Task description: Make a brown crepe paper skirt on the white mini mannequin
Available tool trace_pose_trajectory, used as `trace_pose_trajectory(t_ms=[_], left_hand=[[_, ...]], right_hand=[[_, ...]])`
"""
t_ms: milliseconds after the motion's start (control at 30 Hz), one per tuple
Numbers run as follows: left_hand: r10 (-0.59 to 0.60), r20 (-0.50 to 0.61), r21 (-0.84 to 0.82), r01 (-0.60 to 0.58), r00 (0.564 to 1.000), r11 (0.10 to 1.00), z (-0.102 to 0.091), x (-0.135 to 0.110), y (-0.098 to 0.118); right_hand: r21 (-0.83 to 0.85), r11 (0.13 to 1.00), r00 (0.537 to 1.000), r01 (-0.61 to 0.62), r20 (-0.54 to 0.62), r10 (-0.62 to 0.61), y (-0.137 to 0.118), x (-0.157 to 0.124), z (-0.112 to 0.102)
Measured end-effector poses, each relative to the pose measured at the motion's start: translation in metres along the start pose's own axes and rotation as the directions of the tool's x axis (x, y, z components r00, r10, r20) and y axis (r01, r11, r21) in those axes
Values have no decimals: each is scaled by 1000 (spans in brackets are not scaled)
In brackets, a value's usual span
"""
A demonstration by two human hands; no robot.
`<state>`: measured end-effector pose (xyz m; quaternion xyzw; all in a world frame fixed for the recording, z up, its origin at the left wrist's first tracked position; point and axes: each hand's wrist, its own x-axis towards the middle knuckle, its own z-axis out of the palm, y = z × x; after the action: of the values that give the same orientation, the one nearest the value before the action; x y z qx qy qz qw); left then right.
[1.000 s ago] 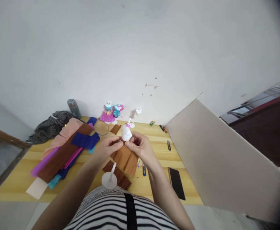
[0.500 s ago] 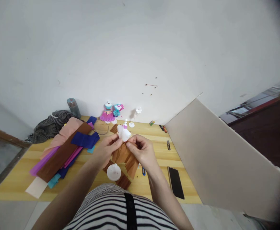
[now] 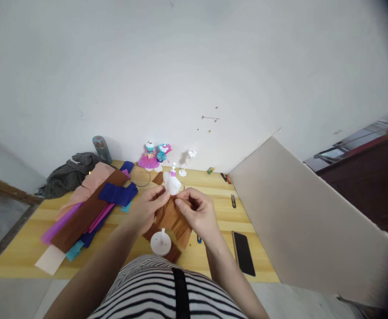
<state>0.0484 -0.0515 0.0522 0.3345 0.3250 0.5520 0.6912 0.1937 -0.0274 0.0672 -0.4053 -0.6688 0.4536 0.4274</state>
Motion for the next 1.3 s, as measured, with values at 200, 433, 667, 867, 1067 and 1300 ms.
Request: trace_pose_trajectory(t_ms=[200, 433, 667, 867, 1067, 1300], left_hand=[[-17, -1, -8, 17, 1000, 1000, 0, -1, 2], [-11, 9, 7, 11, 1000, 1000, -1, 0, 2], [-14, -21, 5, 14, 1000, 1000, -4, 0, 3], [-8, -2, 20, 8, 1000, 1000, -4, 0, 2], [-2, 19, 16, 1, 1000, 1000, -4, 1, 2], [2, 26, 27, -3, 1000, 1000, -4, -1, 3]], right_hand=[[5, 1000, 999, -26, -28, 26, 0, 3, -1], [2, 998, 998, -56, -2, 56, -2, 4, -2], [-9, 997, 997, -75, 17, 75, 0, 3, -4], [-22, 999, 997, -46, 55, 47, -6, 0, -4], [24, 998, 998, -55, 33, 54, -8, 1, -3], [16, 1000, 1000, -10, -1, 10, -8, 2, -1]])
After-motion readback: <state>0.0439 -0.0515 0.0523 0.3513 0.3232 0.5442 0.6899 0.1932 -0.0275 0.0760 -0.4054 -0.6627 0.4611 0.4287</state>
